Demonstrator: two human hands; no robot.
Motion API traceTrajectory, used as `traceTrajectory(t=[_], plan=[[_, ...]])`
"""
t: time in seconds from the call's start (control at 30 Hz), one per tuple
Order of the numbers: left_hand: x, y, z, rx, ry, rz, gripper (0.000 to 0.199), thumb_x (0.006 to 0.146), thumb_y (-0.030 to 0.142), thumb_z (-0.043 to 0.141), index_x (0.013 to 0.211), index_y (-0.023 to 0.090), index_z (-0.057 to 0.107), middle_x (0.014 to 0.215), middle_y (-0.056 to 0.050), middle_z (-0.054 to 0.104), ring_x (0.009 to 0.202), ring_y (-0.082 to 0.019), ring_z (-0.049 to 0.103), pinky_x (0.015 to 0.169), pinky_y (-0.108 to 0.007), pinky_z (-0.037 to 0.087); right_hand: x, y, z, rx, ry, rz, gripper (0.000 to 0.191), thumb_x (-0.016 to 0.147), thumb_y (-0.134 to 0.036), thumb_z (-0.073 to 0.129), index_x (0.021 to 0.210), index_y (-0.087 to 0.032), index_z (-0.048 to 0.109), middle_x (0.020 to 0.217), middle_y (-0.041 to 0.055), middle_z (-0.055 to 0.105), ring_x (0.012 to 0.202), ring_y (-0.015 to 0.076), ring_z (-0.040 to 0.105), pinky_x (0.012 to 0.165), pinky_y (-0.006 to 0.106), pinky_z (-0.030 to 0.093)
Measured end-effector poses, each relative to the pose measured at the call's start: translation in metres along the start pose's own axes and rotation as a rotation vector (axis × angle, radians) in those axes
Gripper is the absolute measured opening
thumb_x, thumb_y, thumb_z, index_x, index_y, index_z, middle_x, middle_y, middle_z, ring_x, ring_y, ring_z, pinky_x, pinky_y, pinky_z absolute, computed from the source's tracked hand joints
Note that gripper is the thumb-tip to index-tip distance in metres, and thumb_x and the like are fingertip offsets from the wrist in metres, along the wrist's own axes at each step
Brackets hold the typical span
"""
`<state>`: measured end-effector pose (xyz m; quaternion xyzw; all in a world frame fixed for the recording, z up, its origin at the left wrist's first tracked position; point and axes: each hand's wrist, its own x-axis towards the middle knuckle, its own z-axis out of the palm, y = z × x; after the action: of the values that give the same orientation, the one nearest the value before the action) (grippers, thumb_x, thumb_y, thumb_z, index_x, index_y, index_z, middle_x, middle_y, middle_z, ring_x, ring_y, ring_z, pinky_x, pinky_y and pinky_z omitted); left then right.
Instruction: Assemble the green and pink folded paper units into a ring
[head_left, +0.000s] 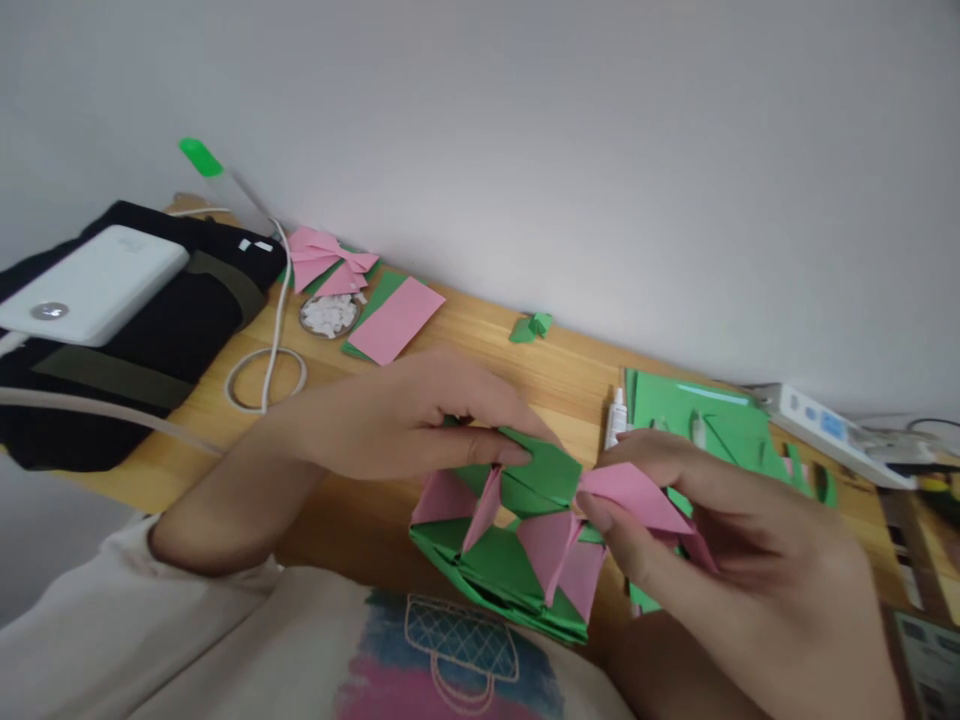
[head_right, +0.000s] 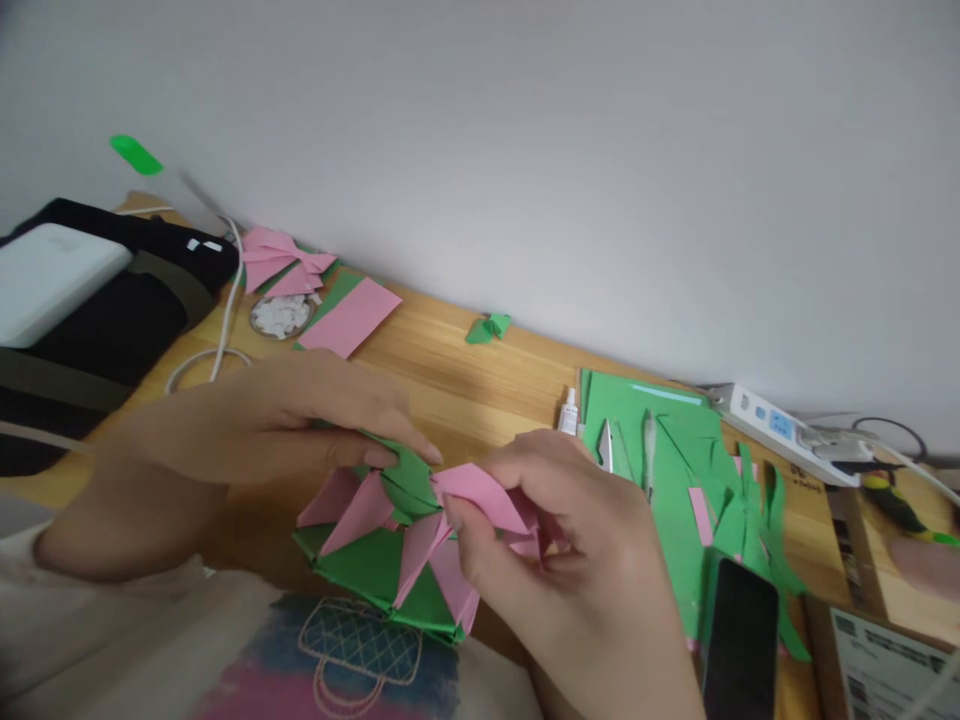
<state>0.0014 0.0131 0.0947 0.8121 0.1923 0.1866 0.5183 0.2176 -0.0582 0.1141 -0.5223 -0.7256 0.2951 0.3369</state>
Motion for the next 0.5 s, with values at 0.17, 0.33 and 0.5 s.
traceTrajectory(t=[0.17,0.33,0.5], plan=[[0.0007,-0.0050,0.0017,0.006,0.026,0.016,0.017,0.094,0.017,0.052,0.098,0.016,0.068,0.080,-0.003,0.069,0.067,-0.008,0.060,0.061,-0.013,0.044,-0.0014,0.0010,0.0016,0.010,0.039,0.039,0.008,0.078,-0.022,0.067,0.072,-0.022,0.072,0.066,-0.0005,0.070,0.056,0.0143,0.065,0.042,0.021,0.048],[0.0027,-0.0062,0.0008,-0.006,0.009,0.024,0.016,0.094,0.015,0.053,0.099,0.016,0.068,0.083,-0.002,0.069,0.070,-0.008,0.059,0.062,-0.012,0.043,-0.0020,0.0007,0.0026,0.043,0.024,0.041,0.012,0.077,-0.017,0.064,0.071,-0.022,0.073,0.065,0.0008,0.070,0.055,0.0170,0.067,0.037,0.021,0.047],[0.0029,-0.0064,0.0002,0.013,-0.003,0.016,0.018,0.094,0.017,0.052,0.100,0.018,0.069,0.082,-0.002,0.069,0.068,-0.008,0.059,0.062,-0.013,0.043,-0.0004,-0.0013,0.0028,0.084,0.035,0.065,0.011,0.076,-0.017,0.064,0.071,-0.021,0.073,0.062,0.0013,0.069,0.052,0.0164,0.066,0.034,0.020,0.044]])
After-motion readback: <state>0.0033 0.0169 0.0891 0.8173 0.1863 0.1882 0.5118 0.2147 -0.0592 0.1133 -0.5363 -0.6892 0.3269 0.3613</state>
